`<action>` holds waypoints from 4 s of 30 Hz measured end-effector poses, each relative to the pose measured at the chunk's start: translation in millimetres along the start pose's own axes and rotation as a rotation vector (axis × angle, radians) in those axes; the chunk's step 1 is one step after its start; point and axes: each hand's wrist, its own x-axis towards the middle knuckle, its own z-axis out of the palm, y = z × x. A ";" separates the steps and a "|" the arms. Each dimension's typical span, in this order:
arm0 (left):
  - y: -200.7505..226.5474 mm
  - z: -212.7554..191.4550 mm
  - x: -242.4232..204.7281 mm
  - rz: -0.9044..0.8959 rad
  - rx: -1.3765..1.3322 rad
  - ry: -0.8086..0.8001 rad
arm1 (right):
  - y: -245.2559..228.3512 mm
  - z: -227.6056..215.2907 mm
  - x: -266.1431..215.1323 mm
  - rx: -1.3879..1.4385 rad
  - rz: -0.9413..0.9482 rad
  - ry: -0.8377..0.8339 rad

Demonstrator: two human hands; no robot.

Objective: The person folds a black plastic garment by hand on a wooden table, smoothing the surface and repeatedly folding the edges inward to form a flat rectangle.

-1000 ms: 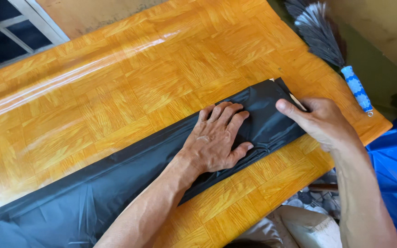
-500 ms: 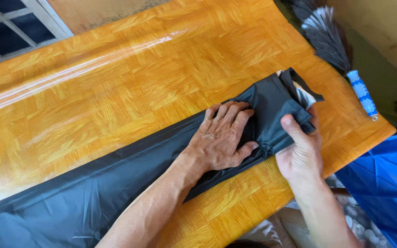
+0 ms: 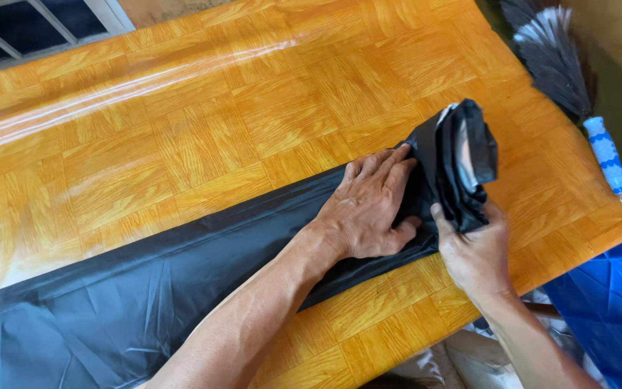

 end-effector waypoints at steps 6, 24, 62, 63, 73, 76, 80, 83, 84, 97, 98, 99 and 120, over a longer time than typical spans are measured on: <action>-10.6 -8.9 8.7 -0.141 -0.629 0.188 | -39.6 -3.4 -5.1 -0.172 -0.431 -0.298; -32.4 -5.4 13.4 -0.385 -0.780 0.320 | -103.7 -39.5 30.9 -0.075 -0.104 -1.083; -21.1 -4.7 12.7 -0.317 -0.759 0.933 | -66.2 55.1 10.0 -0.861 -0.838 -0.560; -19.5 -5.9 11.6 -0.372 -0.583 0.849 | -64.3 55.4 9.9 -0.838 -0.834 -0.547; -6.4 -37.8 -28.3 -0.377 0.222 0.079 | -48.3 55.2 10.5 -0.904 -0.775 -0.563; -14.4 -44.2 -50.6 -0.151 0.207 -0.015 | -57.5 53.0 9.2 -0.921 -0.789 -0.555; -23.7 -41.9 -76.1 0.024 0.115 0.139 | -58.4 51.7 8.2 -0.891 -0.788 -0.574; -26.8 -41.3 -78.0 0.022 0.072 0.198 | -69.1 48.4 3.3 -0.857 -0.769 -0.565; -26.8 -42.5 -78.4 0.004 0.039 0.193 | -73.9 46.7 0.0 -0.824 -0.738 -0.562; -32.9 -42.7 -86.7 -0.034 -0.144 0.200 | -79.8 48.8 -14.1 -0.999 -0.917 -0.486; -31.6 -43.4 -86.8 -0.028 -0.107 0.188 | -77.7 46.5 -10.7 -1.007 -0.905 -0.488; -30.4 -44.4 -85.8 -0.020 -0.070 0.175 | -75.7 43.8 -6.7 -1.016 -0.891 -0.488; -27.0 -26.1 -85.2 0.134 0.479 0.204 | -70.2 40.5 -3.9 -0.949 -0.897 -0.527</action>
